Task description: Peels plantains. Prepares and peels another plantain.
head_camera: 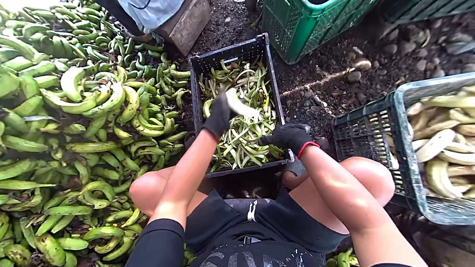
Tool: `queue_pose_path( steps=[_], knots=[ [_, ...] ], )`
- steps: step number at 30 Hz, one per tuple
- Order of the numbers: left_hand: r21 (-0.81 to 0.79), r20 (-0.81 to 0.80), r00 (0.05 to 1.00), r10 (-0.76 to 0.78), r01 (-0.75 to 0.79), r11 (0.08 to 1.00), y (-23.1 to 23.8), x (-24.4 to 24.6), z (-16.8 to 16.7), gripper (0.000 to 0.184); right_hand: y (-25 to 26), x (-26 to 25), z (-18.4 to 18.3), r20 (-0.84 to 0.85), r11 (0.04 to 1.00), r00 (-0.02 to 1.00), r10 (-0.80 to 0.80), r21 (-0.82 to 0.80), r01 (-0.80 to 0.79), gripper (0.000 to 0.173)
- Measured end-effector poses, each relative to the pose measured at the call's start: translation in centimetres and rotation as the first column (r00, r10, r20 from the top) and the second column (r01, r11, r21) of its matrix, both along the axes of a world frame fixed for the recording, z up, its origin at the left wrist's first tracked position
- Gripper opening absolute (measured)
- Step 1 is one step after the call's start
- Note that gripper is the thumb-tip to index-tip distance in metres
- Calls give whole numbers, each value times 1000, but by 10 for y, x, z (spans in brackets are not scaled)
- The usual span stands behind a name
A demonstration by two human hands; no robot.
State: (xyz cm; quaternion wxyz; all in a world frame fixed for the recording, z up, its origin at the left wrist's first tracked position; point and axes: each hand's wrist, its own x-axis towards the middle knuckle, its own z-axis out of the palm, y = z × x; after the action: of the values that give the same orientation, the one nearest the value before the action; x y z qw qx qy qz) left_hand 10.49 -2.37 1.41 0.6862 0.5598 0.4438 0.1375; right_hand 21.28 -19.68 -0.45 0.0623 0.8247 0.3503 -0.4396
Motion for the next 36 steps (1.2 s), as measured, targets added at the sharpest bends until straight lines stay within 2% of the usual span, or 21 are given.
queue_pose_path(
  steps=[1, 2, 4, 5, 6, 7, 8, 10, 11, 12, 14, 17, 19, 21, 25, 27, 28, 31, 32, 34, 36],
  knots=[
    [-84, 186, 971, -149, 167, 982, -21, 26, 28, 53, -2, 2, -1, 4, 1000, 1000, 0, 12, 0, 79],
    [-120, 344, 891, -295, 354, 928, -41, 48, 57, 46, -5, 6, 0, 10, 999, 1000, -16, 35, 15, 79],
    [-50, 515, 692, -506, 614, 788, -63, 77, 106, 40, -10, 18, 5, 10, 993, 996, -91, 81, 90, 77],
    [29, 525, 626, -577, 665, 746, -64, 85, 120, 38, -13, 24, 11, 3, 984, 990, -143, 104, 142, 75],
    [112, 489, 612, -622, 663, 740, -57, 89, 127, 35, -17, 28, 19, -2, 971, 980, -200, 130, 198, 72],
    [204, 400, 644, -651, 630, 749, -45, 91, 127, 36, -23, 33, 26, 11, 952, 967, -254, 179, 248, 68],
    [331, 243, 704, -668, 587, 739, -30, 90, 122, 37, -31, 37, 34, 28, 929, 954, -300, 235, 285, 66],
    [518, -126, 786, -605, 572, 636, 11, 85, 87, 48, -49, 38, 49, 61, 867, 923, -379, 373, 331, 60],
    [549, -298, 788, -538, 603, 579, 33, 81, 58, 51, -59, 36, 54, 85, 836, 916, -393, 448, 317, 58],
    [541, -452, 755, -475, 655, 526, 54, 77, 25, 52, -68, 33, 59, 117, 815, 913, -392, 504, 285, 56],
    [455, -689, 619, -377, 775, 439, 85, 69, -44, 55, -67, 40, 69, 203, 841, 896, -396, 471, 265, 58],
    [252, -869, 390, -306, 879, 405, 102, 61, -133, 55, -61, 44, 74, 191, 852, 902, -386, 449, 270, 48],
    [147, -927, 275, -255, 892, 427, 96, 54, -165, 59, -57, 36, 80, 157, 826, 906, -394, 493, 274, 48],
    [110, -951, 237, -199, 860, 498, 88, 48, -179, 62, -53, 32, 83, 147, 822, 915, -375, 510, 255, 42],
    [159, -963, 255, -85, 797, 583, 85, 29, -194, 72, -54, 40, 79, 154, 826, 930, -334, 523, 210, 43],
    [135, -959, 265, -104, 745, 653, 88, 18, -192, 76, -52, 47, 75, 188, 853, 933, -308, 488, 183, 47],
    [131, -948, 293, -126, 719, 682, 93, 11, -193, 72, -51, 49, 75, 201, 856, 930, -308, 486, 178, 49],
    [143, -892, 415, -181, 638, 756, 103, -9, -197, 59, -41, 56, 79, 166, 871, 933, -320, 440, 220, 54],
    [178, -855, 481, -191, 620, 764, 102, -15, -192, 53, -37, 59, 79, 149, 880, 939, -309, 420, 223, 54],
    [261, -739, 632, -235, 589, 765, 94, -27, -173, 40, -35, 57, 79, 95, 863, 948, -305, 447, 233, 49],
    [277, -650, 704, -286, 570, 773, 82, -39, -151, 39, -33, 53, 80, 75, 862, 956, -284, 456, 221, 48]
  ],
)
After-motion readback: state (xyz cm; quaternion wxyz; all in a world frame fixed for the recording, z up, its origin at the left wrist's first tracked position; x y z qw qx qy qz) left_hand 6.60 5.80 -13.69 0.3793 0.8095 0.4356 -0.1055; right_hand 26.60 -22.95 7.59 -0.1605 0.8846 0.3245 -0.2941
